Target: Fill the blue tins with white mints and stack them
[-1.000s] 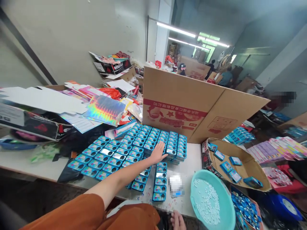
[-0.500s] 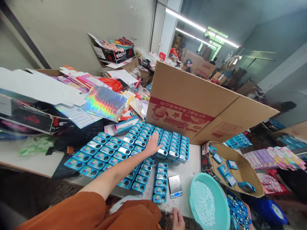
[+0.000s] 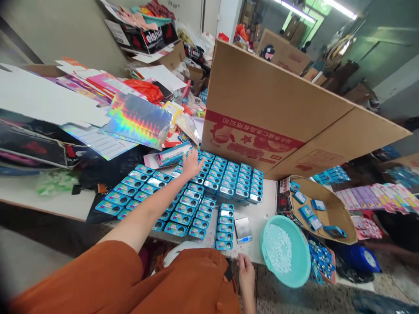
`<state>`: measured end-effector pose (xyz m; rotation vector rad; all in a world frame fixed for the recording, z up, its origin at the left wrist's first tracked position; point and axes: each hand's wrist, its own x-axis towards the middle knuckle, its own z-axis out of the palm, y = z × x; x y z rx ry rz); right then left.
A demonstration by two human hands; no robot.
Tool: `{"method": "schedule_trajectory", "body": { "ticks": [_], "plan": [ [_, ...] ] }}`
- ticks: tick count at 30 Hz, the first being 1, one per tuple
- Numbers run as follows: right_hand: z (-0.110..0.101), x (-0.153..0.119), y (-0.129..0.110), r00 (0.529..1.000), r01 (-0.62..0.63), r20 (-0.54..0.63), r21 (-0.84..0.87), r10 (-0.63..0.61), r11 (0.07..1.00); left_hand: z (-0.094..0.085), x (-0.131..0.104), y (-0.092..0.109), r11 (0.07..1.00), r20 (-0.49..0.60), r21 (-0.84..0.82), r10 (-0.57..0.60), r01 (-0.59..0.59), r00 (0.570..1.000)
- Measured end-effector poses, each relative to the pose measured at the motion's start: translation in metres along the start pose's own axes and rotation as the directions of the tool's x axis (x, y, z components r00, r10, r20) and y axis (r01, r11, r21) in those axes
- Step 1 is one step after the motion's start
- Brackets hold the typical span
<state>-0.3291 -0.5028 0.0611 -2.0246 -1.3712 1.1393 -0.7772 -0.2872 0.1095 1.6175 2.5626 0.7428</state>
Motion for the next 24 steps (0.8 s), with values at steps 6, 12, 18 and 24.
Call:
{"method": "schedule_trajectory", "body": {
  "ticks": [6, 12, 18, 24],
  "plan": [
    [-0.002, -0.014, 0.002, 0.997, -0.049, 0.072, 0.089, 0.042, 0.995, 0.014, 0.007, -0.045, 0.995, 0.195, 0.086, -0.062, 0.046, 0.979],
    [-0.003, -0.017, -0.007, 0.996, -0.067, 0.068, 0.067, 0.062, 0.996, 0.015, 0.003, -0.043, 0.993, 0.218, 0.103, -0.074, 0.053, 0.973],
    [-0.006, -0.008, -0.008, 0.996, -0.021, 0.088, 0.004, 0.02, 1.0, -0.012, 0.017, -0.035, 0.991, 0.425, 0.033, -0.128, 0.126, 0.896],
    [-0.005, -0.002, 0.006, 0.996, -0.015, 0.09, 0.015, 0.013, 1.0, -0.073, -0.029, -0.093, 0.996, 0.02, -0.063, -0.062, 0.063, 0.998]
  ]
}}
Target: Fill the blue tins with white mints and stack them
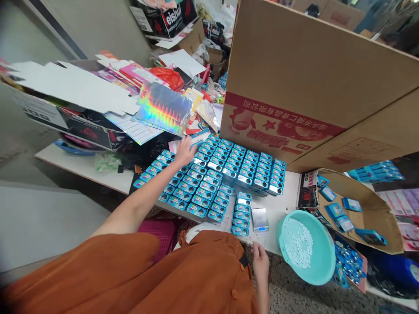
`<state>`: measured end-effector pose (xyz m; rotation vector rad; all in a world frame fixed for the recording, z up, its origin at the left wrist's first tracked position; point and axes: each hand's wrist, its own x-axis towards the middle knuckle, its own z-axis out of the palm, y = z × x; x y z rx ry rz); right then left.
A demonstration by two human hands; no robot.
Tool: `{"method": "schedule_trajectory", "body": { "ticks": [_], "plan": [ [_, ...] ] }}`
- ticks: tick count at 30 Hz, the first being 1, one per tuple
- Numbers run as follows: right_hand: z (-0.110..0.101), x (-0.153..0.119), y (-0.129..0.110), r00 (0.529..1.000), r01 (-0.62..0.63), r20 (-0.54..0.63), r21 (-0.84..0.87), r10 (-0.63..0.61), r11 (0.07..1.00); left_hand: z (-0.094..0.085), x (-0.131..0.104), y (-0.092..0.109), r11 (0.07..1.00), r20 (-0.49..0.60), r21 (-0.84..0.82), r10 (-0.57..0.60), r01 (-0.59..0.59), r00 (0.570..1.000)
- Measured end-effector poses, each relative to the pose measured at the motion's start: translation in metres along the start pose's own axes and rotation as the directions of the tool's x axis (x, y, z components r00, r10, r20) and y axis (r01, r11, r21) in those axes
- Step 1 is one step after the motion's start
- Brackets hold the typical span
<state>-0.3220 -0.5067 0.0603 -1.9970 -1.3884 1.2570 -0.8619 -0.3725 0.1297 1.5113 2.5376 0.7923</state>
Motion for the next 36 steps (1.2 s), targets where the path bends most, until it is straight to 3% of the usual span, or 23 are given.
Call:
{"method": "schedule_trajectory", "body": {
  "ticks": [3, 6, 8, 11, 13, 16, 21, 25, 27, 29, 32, 36],
  "plan": [
    [0.0, -0.001, 0.01, 1.0, -0.021, 0.004, 0.011, 0.021, 1.0, -0.034, -0.054, -0.051, 0.994, -0.203, 0.013, -0.105, 0.11, 0.974],
    [0.001, -0.002, 0.014, 0.999, -0.031, 0.031, 0.008, 0.031, 0.999, -0.051, -0.105, -0.092, 0.976, -0.276, 0.057, -0.189, 0.212, 0.942],
    [0.001, -0.002, 0.014, 0.998, -0.03, 0.047, -0.006, 0.03, 1.0, -0.051, -0.127, -0.107, 0.965, -0.225, 0.114, -0.207, 0.237, 0.952],
    [0.001, 0.0, 0.009, 0.997, -0.007, 0.083, -0.041, 0.01, 0.999, -0.043, -0.138, -0.116, 0.956, -0.057, 0.193, -0.212, 0.219, 0.976],
    [0.001, 0.002, 0.006, 0.995, 0.02, 0.094, -0.066, -0.014, 0.998, -0.04, -0.136, -0.113, 0.949, -0.001, 0.219, -0.234, 0.229, 0.972],
    [0.003, 0.003, 0.003, 0.995, 0.049, 0.088, -0.082, -0.042, 0.995, -0.045, -0.131, -0.095, 0.95, -0.037, 0.217, -0.223, 0.226, 0.974],
    [0.005, -0.004, 0.001, 0.996, 0.028, 0.088, -0.077, -0.021, 0.997, -0.052, -0.143, -0.054, 0.986, -0.154, 0.167, 0.02, 0.007, 0.988],
    [0.004, -0.013, -0.001, 0.998, 0.004, 0.057, -0.046, -0.001, 0.999, -0.037, -0.163, -0.059, 0.979, 0.049, 0.126, 0.155, -0.16, 0.987],
    [0.003, -0.016, 0.001, 0.999, -0.011, 0.04, -0.018, 0.011, 1.0, -0.027, -0.17, -0.07, 0.976, 0.151, 0.115, 0.167, -0.185, 0.974],
    [0.003, -0.019, 0.005, 1.0, -0.022, 0.022, 0.017, 0.021, 1.0, -0.022, -0.174, -0.077, 0.977, 0.187, 0.122, 0.15, -0.175, 0.971],
    [0.002, -0.024, 0.011, 1.0, -0.025, -0.004, 0.067, 0.025, 0.997, -0.025, -0.174, -0.065, 0.982, 0.139, 0.141, 0.11, -0.13, 0.984],
    [0.003, -0.031, 0.016, 0.999, -0.019, -0.035, 0.123, 0.023, 0.992, -0.034, -0.174, -0.021, 0.98, 0.022, 0.121, 0.155, -0.156, 0.988]
  ]
}}
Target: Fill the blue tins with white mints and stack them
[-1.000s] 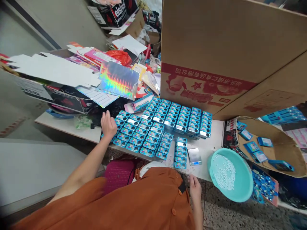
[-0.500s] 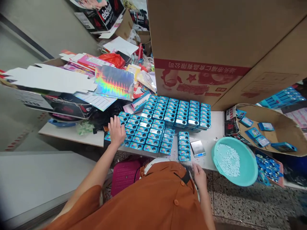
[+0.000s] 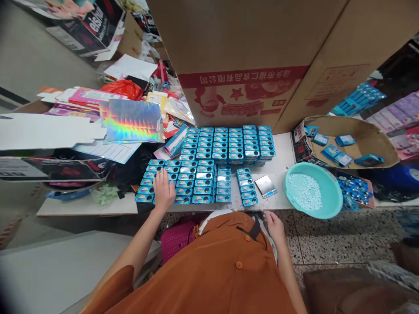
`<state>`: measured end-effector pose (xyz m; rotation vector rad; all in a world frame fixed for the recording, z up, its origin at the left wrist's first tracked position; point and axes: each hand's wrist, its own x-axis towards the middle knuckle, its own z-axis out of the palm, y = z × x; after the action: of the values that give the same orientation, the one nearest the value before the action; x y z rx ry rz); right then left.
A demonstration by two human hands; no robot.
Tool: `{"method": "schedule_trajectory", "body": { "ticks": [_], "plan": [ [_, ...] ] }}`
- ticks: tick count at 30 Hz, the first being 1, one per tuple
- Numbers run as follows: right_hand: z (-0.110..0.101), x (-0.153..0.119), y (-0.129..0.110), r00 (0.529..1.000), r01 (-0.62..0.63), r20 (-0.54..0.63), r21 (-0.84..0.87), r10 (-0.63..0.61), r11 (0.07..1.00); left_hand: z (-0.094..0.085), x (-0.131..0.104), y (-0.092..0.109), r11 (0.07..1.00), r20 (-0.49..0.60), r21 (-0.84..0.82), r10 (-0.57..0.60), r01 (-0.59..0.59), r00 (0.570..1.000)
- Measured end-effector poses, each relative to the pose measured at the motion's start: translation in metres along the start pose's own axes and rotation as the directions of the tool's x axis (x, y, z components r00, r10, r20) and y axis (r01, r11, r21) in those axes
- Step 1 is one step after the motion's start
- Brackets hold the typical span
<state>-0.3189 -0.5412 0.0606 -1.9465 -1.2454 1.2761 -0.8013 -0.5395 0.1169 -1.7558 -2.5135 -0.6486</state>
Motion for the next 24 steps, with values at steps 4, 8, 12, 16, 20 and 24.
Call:
{"method": "schedule_trajectory", "body": {
  "ticks": [4, 8, 12, 16, 20, 24],
  "plan": [
    [0.002, -0.004, 0.003, 1.0, -0.001, -0.01, 0.038, 0.001, 0.999, 0.008, -0.005, 0.026, 0.996, 0.081, -0.015, 0.094, -0.093, 0.992],
    [0.007, -0.005, 0.011, 1.0, -0.006, 0.002, 0.039, 0.006, 0.999, 0.027, -0.019, 0.02, 0.983, 0.277, -0.015, 0.181, -0.184, 0.944],
    [0.01, -0.007, 0.018, 1.0, 0.01, -0.008, 0.074, -0.009, 0.997, 0.025, -0.017, 0.028, 0.977, 0.289, 0.041, 0.187, -0.207, 0.939],
    [0.011, -0.009, 0.02, 0.999, 0.022, -0.031, 0.089, -0.02, 0.996, 0.018, -0.007, 0.074, 0.958, 0.232, 0.008, 0.276, -0.285, 0.933],
    [0.009, -0.012, 0.021, 0.999, 0.03, -0.03, 0.057, -0.029, 0.998, 0.032, -0.005, 0.109, 0.948, 0.231, -0.065, 0.317, -0.31, 0.92],
    [0.007, -0.016, 0.025, 0.999, 0.003, -0.041, 0.064, -0.001, 0.998, 0.055, -0.01, 0.106, 0.949, 0.324, -0.071, 0.314, -0.308, 0.892]
  ]
}}
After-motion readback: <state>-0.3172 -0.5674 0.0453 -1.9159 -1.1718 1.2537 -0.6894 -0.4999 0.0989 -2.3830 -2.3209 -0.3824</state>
